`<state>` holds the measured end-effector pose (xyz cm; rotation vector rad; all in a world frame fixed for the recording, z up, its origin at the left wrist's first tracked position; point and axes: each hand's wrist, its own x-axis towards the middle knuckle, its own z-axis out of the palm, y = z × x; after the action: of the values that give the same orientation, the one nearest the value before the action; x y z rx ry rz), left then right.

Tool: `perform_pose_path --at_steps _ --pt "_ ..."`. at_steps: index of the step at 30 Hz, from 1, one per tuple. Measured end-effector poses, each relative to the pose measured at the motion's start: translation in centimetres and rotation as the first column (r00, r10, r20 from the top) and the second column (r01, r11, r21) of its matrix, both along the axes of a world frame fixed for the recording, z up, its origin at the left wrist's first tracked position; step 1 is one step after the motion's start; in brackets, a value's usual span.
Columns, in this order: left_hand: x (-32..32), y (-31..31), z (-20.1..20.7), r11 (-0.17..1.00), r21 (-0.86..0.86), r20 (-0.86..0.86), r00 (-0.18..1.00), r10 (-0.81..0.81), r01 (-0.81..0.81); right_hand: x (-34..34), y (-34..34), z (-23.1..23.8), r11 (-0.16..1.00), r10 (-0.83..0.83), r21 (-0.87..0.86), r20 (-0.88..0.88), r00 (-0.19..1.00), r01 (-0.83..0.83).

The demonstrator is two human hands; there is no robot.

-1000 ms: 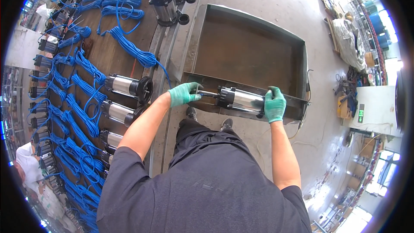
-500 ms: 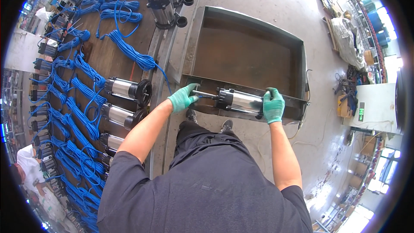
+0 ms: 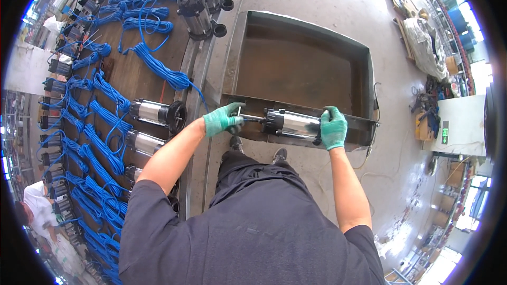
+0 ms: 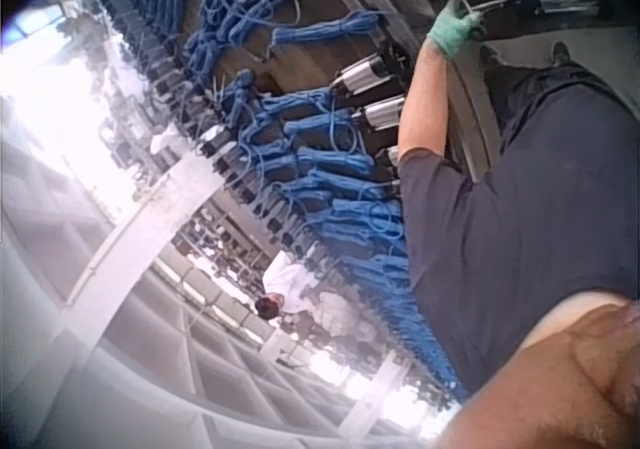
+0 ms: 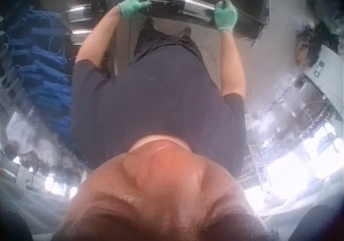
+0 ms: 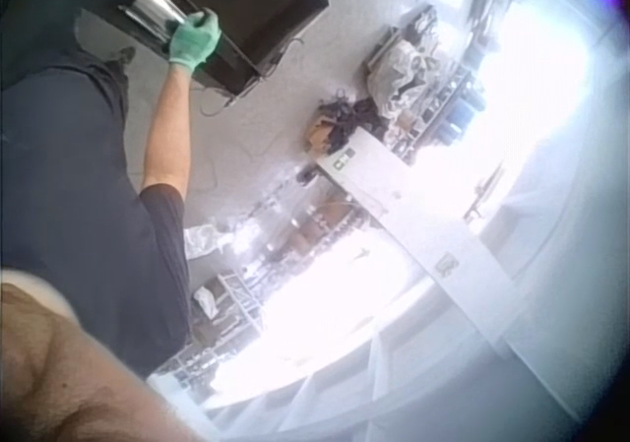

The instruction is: The person picks up a pump from a table and submerges it into a tank of liquid, then lifts it out and places it onto the table with others.

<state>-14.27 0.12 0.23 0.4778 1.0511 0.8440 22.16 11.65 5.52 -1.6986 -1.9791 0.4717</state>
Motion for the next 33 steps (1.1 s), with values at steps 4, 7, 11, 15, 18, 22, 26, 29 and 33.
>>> perform_pose_path --at_steps 4,7,11,15,18,22,26,29,33 --pt "-1.3 0.7 -3.0 0.718 0.083 -0.908 0.349 -0.231 0.691 -0.3 0.1 -0.4 1.000 0.013 0.015 0.006 1.000 -0.013" --pt "0.1 1.5 -2.4 0.762 -0.014 -0.984 0.127 -0.126 0.647 0.1 0.1 -0.6 1.000 0.000 0.012 0.003 1.000 0.000" --pt "-1.4 1.6 -0.9 0.879 -0.060 -0.558 0.715 -0.422 0.472 0.1 -0.2 -0.5 1.000 -0.012 0.000 -0.015 1.000 0.012" --pt "-1.9 2.8 2.2 0.875 -0.390 -0.061 0.940 -0.335 0.287 0.1 0.0 -0.4 1.000 -0.009 0.010 -0.015 1.000 0.009" --pt "-0.7 2.7 2.4 0.864 -0.482 -0.199 0.942 -0.269 0.145 -0.1 0.0 -0.3 1.000 -0.002 0.017 -0.013 1.000 0.002" --pt "-0.2 1.3 0.2 0.976 -0.211 -0.170 0.982 -0.083 0.046 -0.1 -0.1 -0.3 0.999 0.009 0.036 -0.008 1.000 -0.008" --pt "0.4 -0.8 -2.5 0.928 0.328 -0.485 0.874 0.003 0.179 -0.2 0.1 -0.3 1.000 0.001 0.029 -0.020 1.000 0.000" --pt "1.2 -0.9 -3.0 0.849 0.465 -0.644 0.754 0.130 0.251 -0.1 -0.1 -0.2 0.999 0.006 0.053 -0.020 1.000 -0.005" --pt "0.2 -0.2 -5.1 0.882 0.456 -0.538 0.825 0.171 0.115 -0.3 0.2 -0.2 0.999 0.003 0.052 -0.016 1.000 -0.002"
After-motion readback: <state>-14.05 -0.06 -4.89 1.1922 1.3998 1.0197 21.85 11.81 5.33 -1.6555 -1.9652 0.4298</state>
